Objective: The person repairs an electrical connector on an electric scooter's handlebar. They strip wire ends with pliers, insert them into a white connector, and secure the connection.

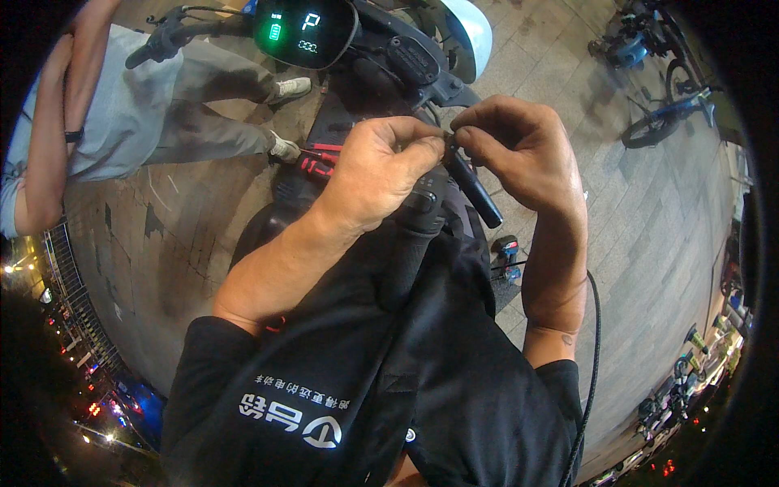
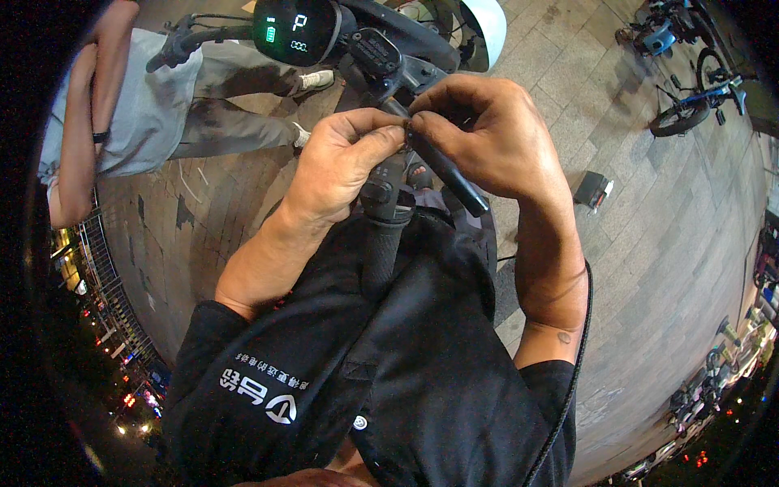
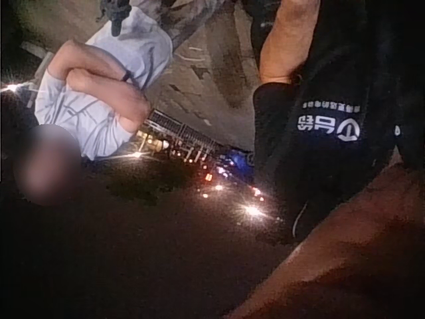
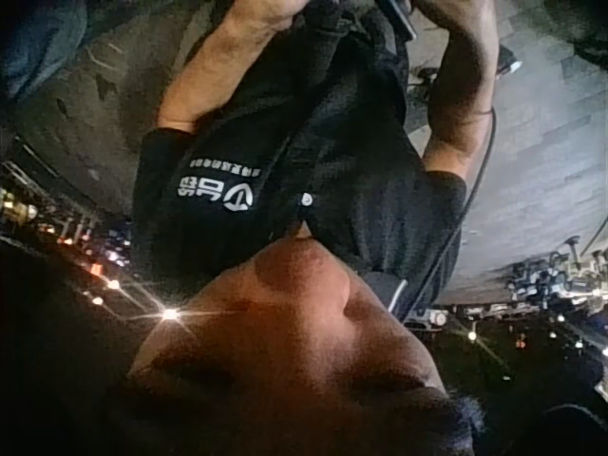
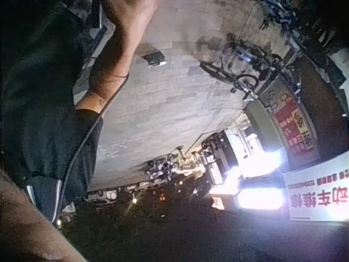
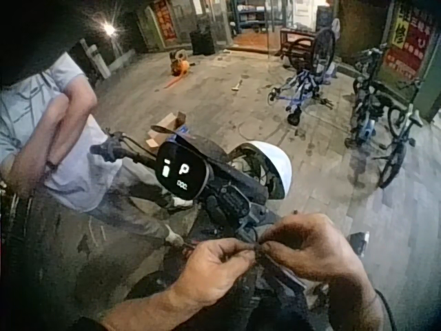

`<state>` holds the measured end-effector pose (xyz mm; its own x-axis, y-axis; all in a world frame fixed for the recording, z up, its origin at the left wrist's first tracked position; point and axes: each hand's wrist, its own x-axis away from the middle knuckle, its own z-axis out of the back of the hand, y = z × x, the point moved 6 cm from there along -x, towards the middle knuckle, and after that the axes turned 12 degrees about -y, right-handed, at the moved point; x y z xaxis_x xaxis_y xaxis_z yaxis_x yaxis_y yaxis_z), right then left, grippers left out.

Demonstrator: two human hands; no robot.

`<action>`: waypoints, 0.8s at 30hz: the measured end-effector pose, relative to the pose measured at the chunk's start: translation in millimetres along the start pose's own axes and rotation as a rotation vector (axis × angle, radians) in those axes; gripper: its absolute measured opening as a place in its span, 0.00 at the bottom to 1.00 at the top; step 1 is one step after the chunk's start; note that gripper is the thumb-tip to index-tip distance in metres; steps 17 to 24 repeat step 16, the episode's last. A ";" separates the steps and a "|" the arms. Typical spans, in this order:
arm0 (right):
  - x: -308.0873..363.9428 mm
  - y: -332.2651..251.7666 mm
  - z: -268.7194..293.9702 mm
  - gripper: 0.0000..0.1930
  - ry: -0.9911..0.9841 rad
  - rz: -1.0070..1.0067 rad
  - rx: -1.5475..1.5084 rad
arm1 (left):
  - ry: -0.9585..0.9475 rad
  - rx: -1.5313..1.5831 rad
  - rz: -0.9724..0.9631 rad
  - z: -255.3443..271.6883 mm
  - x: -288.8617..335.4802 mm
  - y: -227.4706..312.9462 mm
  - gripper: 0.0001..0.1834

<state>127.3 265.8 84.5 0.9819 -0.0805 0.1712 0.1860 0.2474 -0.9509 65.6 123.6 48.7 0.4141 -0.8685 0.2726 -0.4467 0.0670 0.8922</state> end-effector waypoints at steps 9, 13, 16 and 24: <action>-3.3 -4.0 0.6 0.09 -0.052 -0.011 0.031 | 0.014 0.014 -0.003 0.6 0.3 -1.4 0.08; -5.1 -5.5 1.4 0.08 -0.142 -0.062 0.027 | 0.011 0.032 0.001 1.5 -0.2 -3.4 0.08; -6.4 -5.1 1.7 0.09 -0.181 -0.041 0.051 | 0.018 0.020 0.007 2.2 -0.3 -4.1 0.08; -6.4 -5.1 1.7 0.09 -0.181 -0.041 0.051 | 0.018 0.020 0.007 2.2 -0.3 -4.1 0.08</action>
